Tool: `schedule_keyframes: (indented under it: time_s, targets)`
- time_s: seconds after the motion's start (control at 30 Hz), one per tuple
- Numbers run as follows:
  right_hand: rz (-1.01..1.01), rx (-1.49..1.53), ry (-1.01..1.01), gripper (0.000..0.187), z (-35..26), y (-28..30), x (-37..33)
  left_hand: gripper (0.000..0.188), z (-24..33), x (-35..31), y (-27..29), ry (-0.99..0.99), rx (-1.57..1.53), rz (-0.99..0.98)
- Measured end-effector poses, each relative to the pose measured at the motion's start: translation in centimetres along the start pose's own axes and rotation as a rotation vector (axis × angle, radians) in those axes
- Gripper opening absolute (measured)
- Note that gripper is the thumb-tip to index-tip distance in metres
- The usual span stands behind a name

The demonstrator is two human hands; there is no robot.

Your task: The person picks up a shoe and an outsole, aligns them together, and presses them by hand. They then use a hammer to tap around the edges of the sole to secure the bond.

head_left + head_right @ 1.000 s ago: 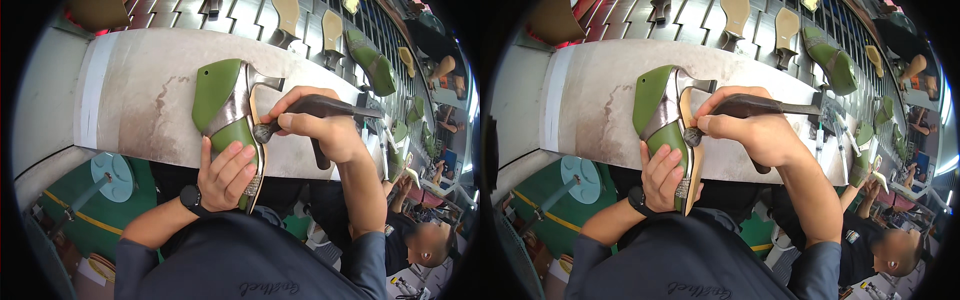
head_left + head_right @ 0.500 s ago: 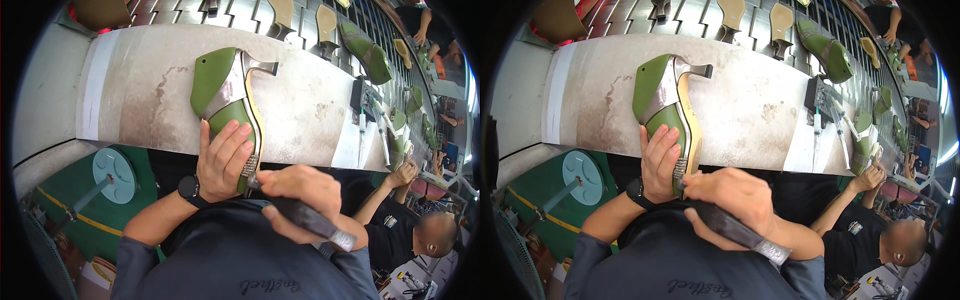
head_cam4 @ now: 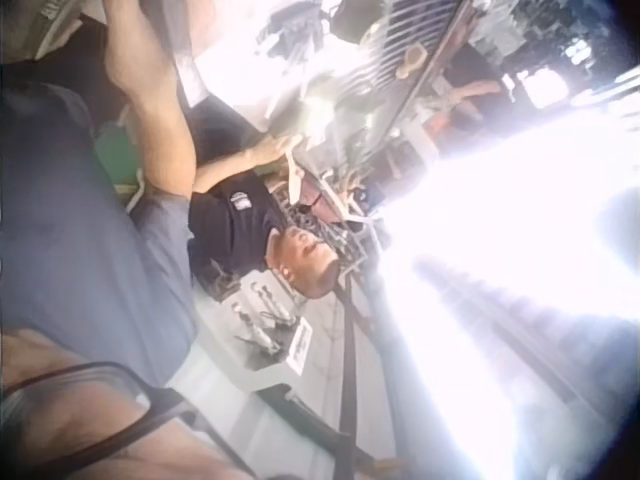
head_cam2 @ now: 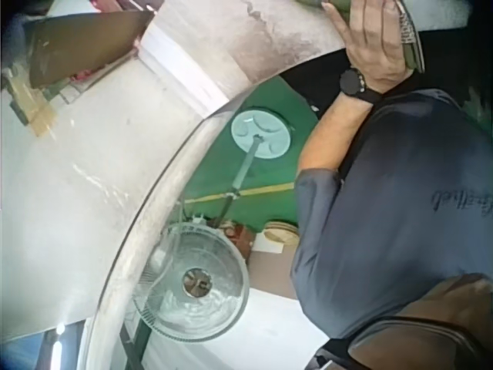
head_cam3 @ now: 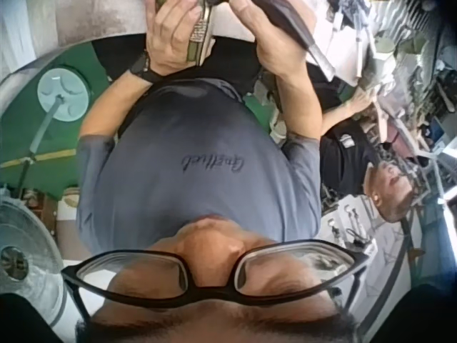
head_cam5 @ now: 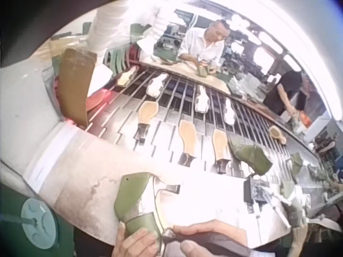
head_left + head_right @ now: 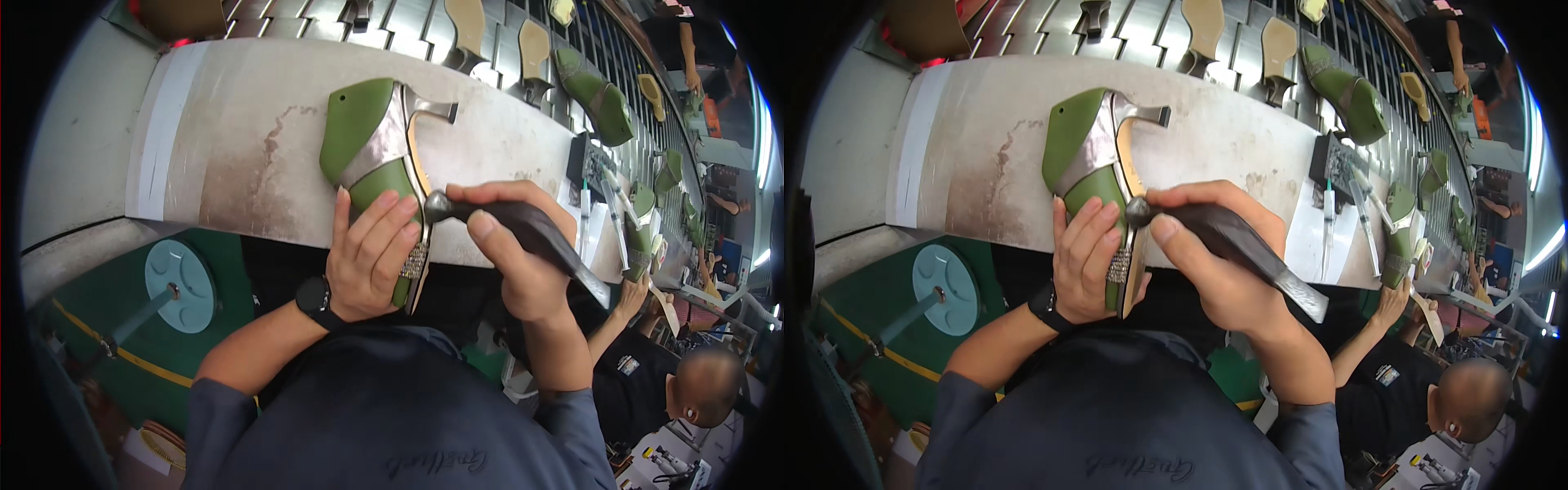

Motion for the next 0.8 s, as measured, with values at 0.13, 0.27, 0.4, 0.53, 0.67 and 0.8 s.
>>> schedule_keyframes:
  time_s: [0.13, 0.27, 0.4, 0.53, 0.67, 0.8]
  targets:
    - [0.074, 0.097, -0.014, 0.021, 2.1, 0.8, 3.2, 0.061, 0.1, -0.3, -0.2, -0.001, 0.005, 0.022]
    - [0.021, 0.107, -0.038, 0.020, 2.2, 1.3, 4.5, 0.033, 0.7, 0.1, -0.2, 0.090, -0.110, 0.079]
    - [-0.141, -0.003, -0.158, 0.020, 0.7, 2.1, 6.6, 0.038, 0.7, -0.3, -0.5, 0.095, -0.149, 0.071]
    - [-0.328, -0.163, -0.323, 0.019, -1.3, 3.0, 10.0, 0.038, 0.4, -0.5, -0.6, 0.046, -0.130, 0.064]
    - [-0.495, -0.356, -0.505, 0.027, -3.4, 2.3, 12.5, 0.036, 0.7, -0.6, -0.6, 0.050, -0.148, 0.072]
    - [-0.356, -0.363, -0.393, 0.022, -1.8, 1.7, 10.0, 0.034, 0.9, -0.6, -0.6, 0.082, -0.139, 0.076]
Point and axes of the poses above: each hand's wrist, its own x-axis towards the middle knuckle, its own y-axis out of the back of the hand, z = x × y, the point moved 3 cm from there along x, towards the middle knuckle, and after that the axes turned 15 degrees about -z, right-handed, at the moved point
